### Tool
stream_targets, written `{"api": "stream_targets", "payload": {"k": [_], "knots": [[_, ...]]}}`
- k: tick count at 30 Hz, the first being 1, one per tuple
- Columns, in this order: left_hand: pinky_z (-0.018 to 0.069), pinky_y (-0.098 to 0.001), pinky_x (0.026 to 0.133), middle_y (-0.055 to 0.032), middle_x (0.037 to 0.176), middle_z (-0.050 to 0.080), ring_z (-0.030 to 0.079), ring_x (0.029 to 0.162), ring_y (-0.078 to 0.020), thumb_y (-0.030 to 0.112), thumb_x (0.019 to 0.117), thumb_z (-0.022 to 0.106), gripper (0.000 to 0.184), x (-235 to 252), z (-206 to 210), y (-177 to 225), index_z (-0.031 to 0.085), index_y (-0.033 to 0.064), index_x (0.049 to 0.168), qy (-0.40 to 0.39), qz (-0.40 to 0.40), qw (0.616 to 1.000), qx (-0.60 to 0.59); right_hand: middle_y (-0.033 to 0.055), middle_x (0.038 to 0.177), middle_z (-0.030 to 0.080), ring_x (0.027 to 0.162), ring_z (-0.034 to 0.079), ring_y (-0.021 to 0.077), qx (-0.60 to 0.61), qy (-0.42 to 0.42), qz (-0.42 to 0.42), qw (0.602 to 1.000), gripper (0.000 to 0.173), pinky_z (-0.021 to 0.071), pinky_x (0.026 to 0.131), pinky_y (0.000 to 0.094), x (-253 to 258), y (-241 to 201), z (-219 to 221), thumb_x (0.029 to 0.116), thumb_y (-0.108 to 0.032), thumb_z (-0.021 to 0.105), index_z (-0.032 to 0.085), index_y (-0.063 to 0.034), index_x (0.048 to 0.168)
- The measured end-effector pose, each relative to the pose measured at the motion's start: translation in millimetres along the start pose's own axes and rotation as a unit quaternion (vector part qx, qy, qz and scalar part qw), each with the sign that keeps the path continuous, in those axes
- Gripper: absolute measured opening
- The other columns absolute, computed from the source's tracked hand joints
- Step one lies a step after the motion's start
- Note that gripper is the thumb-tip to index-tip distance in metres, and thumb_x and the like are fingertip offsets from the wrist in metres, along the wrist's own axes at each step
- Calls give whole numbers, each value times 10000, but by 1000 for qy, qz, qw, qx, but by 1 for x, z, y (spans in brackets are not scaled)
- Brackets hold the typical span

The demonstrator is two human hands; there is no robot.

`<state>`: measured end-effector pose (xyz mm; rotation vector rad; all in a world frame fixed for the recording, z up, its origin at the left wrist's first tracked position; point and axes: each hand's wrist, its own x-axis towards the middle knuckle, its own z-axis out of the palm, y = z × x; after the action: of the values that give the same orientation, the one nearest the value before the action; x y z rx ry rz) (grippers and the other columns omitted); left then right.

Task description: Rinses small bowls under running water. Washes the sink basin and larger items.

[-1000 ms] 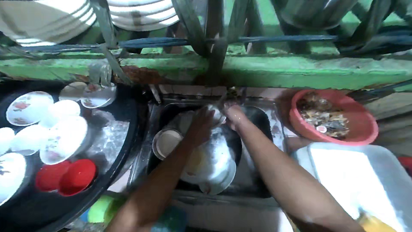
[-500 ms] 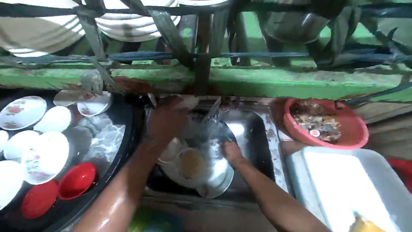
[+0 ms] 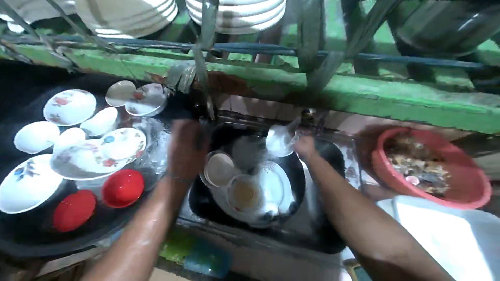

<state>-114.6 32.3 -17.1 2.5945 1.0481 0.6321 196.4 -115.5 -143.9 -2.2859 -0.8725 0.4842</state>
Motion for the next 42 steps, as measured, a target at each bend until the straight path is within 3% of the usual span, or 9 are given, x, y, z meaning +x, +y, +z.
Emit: {"api": "stream_targets", "payload": {"k": [4, 8, 14, 17, 21, 31, 35, 39, 42], "knots": [[289, -543, 1230, -194, 1628, 365, 339, 1511, -364, 301, 880, 806, 765, 18, 140, 70, 471, 88, 1534, -224, 131, 962, -90, 300, 1378, 557, 1258, 557, 393, 146, -49, 144, 977, 379, 460, 1046, 554, -14, -39, -19, 1060, -108, 536, 534, 78, 1390], [503, -547, 1054, -255, 1318, 636, 638, 1215, -385, 81, 932, 709, 408, 46, 193, 119, 619, -37, 1311, -270, 109, 937, -194, 129, 1043, 654, 842, 652, 210, 387, 38, 204, 898, 368, 575, 726, 401, -23, -28, -22, 1105, -295, 418, 596, -23, 1279], [520, -525, 1031, -231, 1216, 682, 658, 1161, -346, 280, 914, 777, 496, 74, 192, 150, 642, -20, 1285, -262, -11, 931, -253, 247, 1240, 668, 1155, 647, 382, 143, -77, 190, 968, 441, 508, 1007, 602, -75, 50, 33, 1039, -327, 608, 608, -3, 1339], [534, -533, 1007, -173, 1150, 735, 698, 1113, -312, 308, 938, 744, 379, 71, 163, 128, 720, 49, 1213, -147, 83, 960, -223, 308, 1295, 629, 1206, 620, 476, -5, -172, 174, 970, 747, 486, 1023, 664, -93, 61, 62, 934, -359, 762, 430, -20, 1511], [569, -600, 834, -174, 1220, 715, 709, 1057, -401, 160, 1054, 551, 291, 55, 52, 78, 702, 93, 1294, -66, 156, 985, 41, 284, 1226, 671, 1156, 651, 432, 46, -85, 126, 987, 365, 504, 1020, 611, -67, 87, 62, 1030, -218, 622, 638, 42, 1286], [469, -698, 960, -316, 1188, 656, 640, 1117, -507, 177, 1080, 491, 309, 23, -79, -80, 670, -35, 1218, 60, -82, 989, 106, 301, 1201, 665, 1136, 648, 474, -19, -83, 75, 994, 371, 497, 975, 673, -13, 20, 26, 1070, -272, 537, 627, 21, 1279], [494, -546, 1056, -234, 1288, 648, 630, 1212, -376, 148, 1014, 624, 307, -8, 6, 1, 663, -4, 1277, -73, -1, 997, -29, 363, 1341, 583, 1285, 546, 530, -68, -57, 65, 994, 377, 414, 1073, 677, -14, -22, -18, 1040, -125, 557, 583, 74, 1360], [291, -528, 1238, -202, 1675, 264, 282, 1539, -367, 213, 848, 836, 906, -2, 144, 69, 353, 99, 1605, -254, 114, 953, -118, 317, 1425, 555, 1381, 486, 470, -28, -55, 69, 996, 400, 350, 1156, 619, -22, -50, -32, 1099, -195, 479, 578, 59, 1392], [467, -506, 1119, -191, 1481, 560, 570, 1346, -335, 58, 986, 623, 499, 14, 186, 107, 545, 60, 1479, -218, 141, 947, -191, 160, 1129, 658, 964, 647, 234, 287, 29, 166, 943, 331, 556, 834, 430, -36, -47, -31, 1109, -213, 426, 612, -13, 1296]]}}
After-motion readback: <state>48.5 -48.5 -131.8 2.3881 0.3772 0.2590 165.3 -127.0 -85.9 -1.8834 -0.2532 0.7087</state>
